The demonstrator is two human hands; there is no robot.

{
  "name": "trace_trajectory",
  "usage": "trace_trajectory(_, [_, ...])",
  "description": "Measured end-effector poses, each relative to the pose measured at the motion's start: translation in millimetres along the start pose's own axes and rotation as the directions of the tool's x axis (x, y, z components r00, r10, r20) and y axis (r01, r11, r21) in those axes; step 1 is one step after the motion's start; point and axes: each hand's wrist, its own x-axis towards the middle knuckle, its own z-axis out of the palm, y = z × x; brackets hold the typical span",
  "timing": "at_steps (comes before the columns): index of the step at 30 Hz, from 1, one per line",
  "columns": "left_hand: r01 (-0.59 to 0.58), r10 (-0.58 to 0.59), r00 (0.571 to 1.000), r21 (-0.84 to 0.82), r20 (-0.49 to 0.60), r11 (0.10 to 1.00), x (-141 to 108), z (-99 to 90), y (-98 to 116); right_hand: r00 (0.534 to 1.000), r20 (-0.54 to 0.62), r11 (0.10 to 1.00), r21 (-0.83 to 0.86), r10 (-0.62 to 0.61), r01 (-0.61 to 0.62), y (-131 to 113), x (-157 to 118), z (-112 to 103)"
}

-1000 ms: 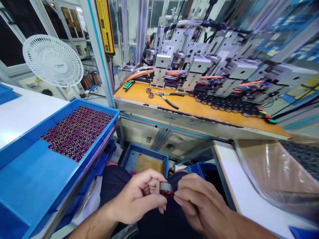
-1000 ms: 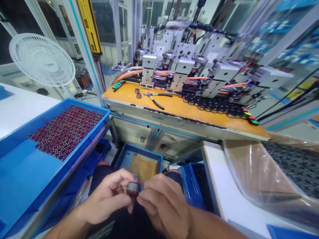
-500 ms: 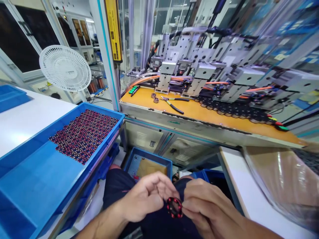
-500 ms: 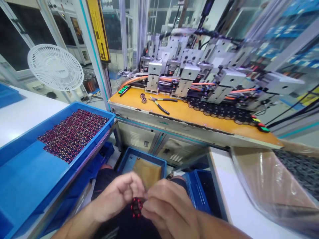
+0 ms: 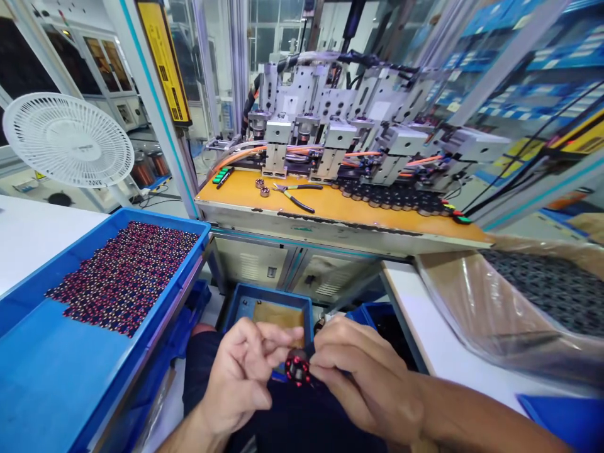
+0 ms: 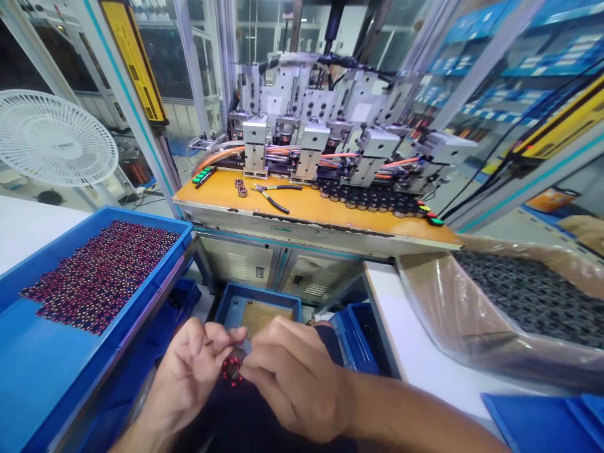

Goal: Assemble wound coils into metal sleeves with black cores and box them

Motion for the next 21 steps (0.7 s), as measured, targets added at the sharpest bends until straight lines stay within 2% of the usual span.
trace_trajectory(2, [0.128,-0.129,0.991,0.020,0.035,0.992,0.5,-2.4,-2.2,0.998,0.028,0.998,0.032,-0.057,0.056,1.1,2.1,-2.6])
trace_trajectory(4, [0.253,-0.259,0.960,0.064,0.108,0.965,-0.4,-3.2,-4.6,0.995,0.051,0.995,0.058,-0.082,0.079,2.7,3.3,-4.8])
trace_trajectory(6, [0.281,-0.291,0.947,0.082,0.137,0.956,-1.9,-1.9,-5.8,0.995,0.057,0.995,0.051,-0.084,0.081,4.1,3.2,-5.5])
trace_trajectory(9, [0.176,-0.183,0.981,0.111,0.059,0.978,-3.2,2.2,-4.4,0.999,0.031,0.999,-0.007,-0.041,0.041,4.3,1.3,-3.7])
trace_trajectory(11, [0.087,-0.088,0.996,0.162,-0.003,0.983,-2.5,4.0,-2.4,1.000,0.004,0.999,-0.026,0.027,-0.027,2.9,1.0,-1.9])
trace_trajectory(14, [-0.042,0.047,0.999,0.172,-0.027,0.984,0.7,3.7,-0.1,0.989,-0.019,0.989,0.003,0.147,-0.147,0.8,3.8,-0.9])
trace_trajectory(16, [-0.085,0.089,0.995,0.099,-0.036,0.991,3.9,2.6,0.8,0.987,-0.013,0.985,0.061,0.162,-0.161,1.1,7.0,-1.5])
trace_trajectory(18, [-0.033,0.036,0.998,0.058,-0.054,0.998,7.3,1.8,1.8,0.994,-0.005,0.988,0.112,0.109,-0.108,3.1,10.1,-2.0])
trace_trajectory(21, [0.212,-0.213,0.977,0.127,-0.008,0.969,10.4,0.6,3.1,0.999,0.004,0.987,0.155,0.040,-0.040,7.6,12.9,-0.8])
